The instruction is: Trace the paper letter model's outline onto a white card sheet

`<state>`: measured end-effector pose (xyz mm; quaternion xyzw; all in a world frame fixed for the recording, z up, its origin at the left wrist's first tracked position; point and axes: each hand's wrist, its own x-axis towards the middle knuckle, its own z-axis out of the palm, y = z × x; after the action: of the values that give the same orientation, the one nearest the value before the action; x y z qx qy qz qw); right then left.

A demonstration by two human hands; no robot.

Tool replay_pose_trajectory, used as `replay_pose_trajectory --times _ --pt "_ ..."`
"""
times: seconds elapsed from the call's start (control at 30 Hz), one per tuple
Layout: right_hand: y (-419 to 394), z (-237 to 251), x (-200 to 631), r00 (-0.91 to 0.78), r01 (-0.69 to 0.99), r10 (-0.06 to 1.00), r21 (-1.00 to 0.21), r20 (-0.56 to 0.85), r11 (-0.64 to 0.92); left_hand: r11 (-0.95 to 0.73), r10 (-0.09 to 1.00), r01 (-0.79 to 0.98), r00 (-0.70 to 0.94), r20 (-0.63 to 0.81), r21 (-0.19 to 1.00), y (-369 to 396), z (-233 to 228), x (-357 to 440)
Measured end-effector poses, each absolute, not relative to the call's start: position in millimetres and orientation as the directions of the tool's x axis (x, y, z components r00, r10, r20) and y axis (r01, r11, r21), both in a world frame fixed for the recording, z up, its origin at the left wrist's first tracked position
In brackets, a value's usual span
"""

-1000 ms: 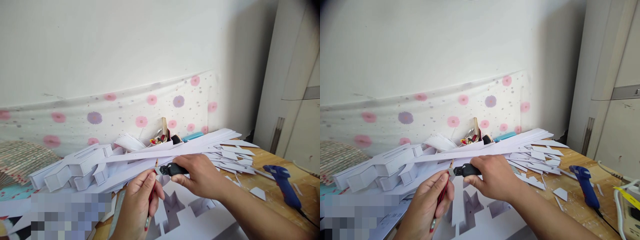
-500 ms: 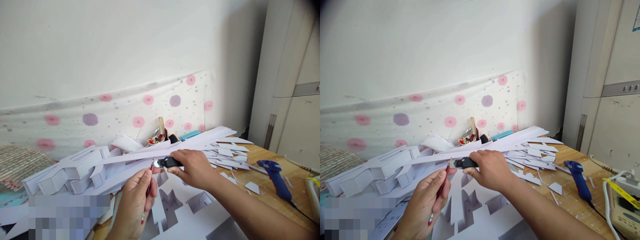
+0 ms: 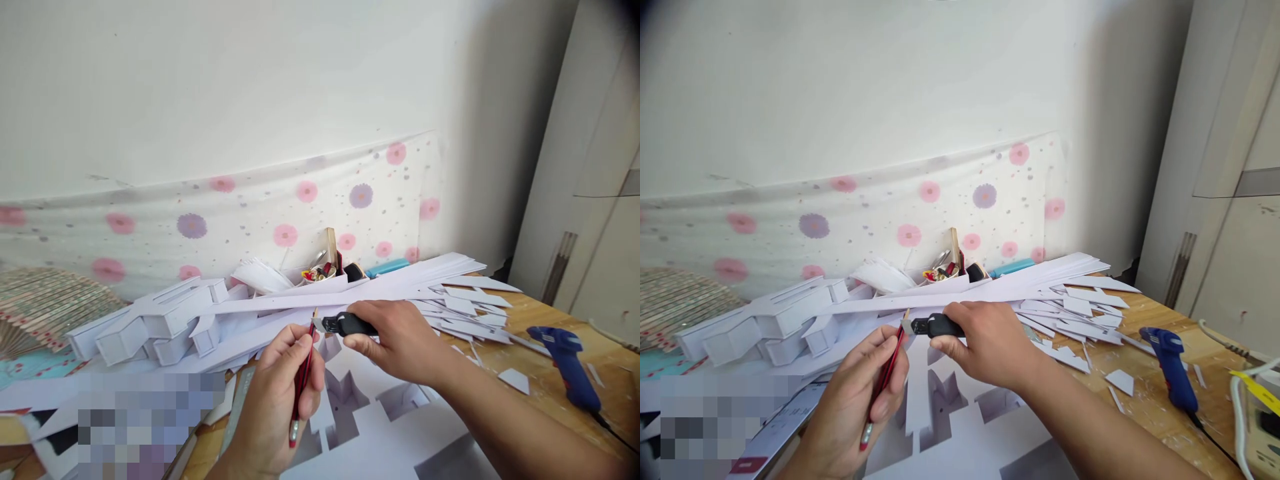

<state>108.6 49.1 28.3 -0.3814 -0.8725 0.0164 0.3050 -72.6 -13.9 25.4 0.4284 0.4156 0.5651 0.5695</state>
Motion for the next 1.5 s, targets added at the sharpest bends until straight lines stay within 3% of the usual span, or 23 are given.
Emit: replay_pose_trajectory --times 0.23,0.43,0.57,0.63,0.7,0.87,1.23,1.33,1.43,1.5 --pt "49 27 110 -0.546 0.619 0.651 -0.271 0.528 0.738 -0.01 1.0 -0.264 0.013 0.014 0.965 -17 25 -72" --pt "56 26 109 -0.518 0.667 0.647 -0.21 0.56 0.715 -0.016 1.0 -0.266 0.011 0.019 0.964 -17 27 -71" --pt "81 30 127 -0.226 0.89 0.821 -0.231 0.525 0.393 0.009 0.997 -0.276 0.08 0.013 0.961 -22 26 -69" --pt "88 34 137 -0.103 0.928 0.855 -0.26 0.508 0.266 0.008 0.996 -0.271 0.09 0.017 0.963 -23 26 -69" --pt "84 38 141 -0.15 0.9 0.842 -0.281 0.518 0.334 0.019 0.997 -0.278 0.077 0.002 0.96 -20 26 -68" --pt "53 40 123 -0.478 0.698 0.689 -0.24 0.544 0.674 0.024 0.999 -0.293 0.027 -0.017 0.956 -13 27 -71" --pt "50 30 107 -0.518 0.697 0.645 -0.159 0.562 0.699 -0.013 1.0 -0.234 -0.014 0.01 0.972 -13 28 -71" --pt "61 33 113 -0.422 0.781 0.723 -0.185 0.547 0.596 0.01 1.0 -0.236 -0.003 -0.011 0.972 -14 28 -70" --pt "78 42 135 -0.134 0.912 0.84 -0.265 0.526 0.312 0.016 1.0 -0.203 0.021 -0.012 0.979 -15 28 -69" --pt "85 49 151 -0.007 0.932 0.852 -0.304 0.524 0.195 0.018 1.0 -0.19 0.026 -0.013 0.982 -15 28 -70"
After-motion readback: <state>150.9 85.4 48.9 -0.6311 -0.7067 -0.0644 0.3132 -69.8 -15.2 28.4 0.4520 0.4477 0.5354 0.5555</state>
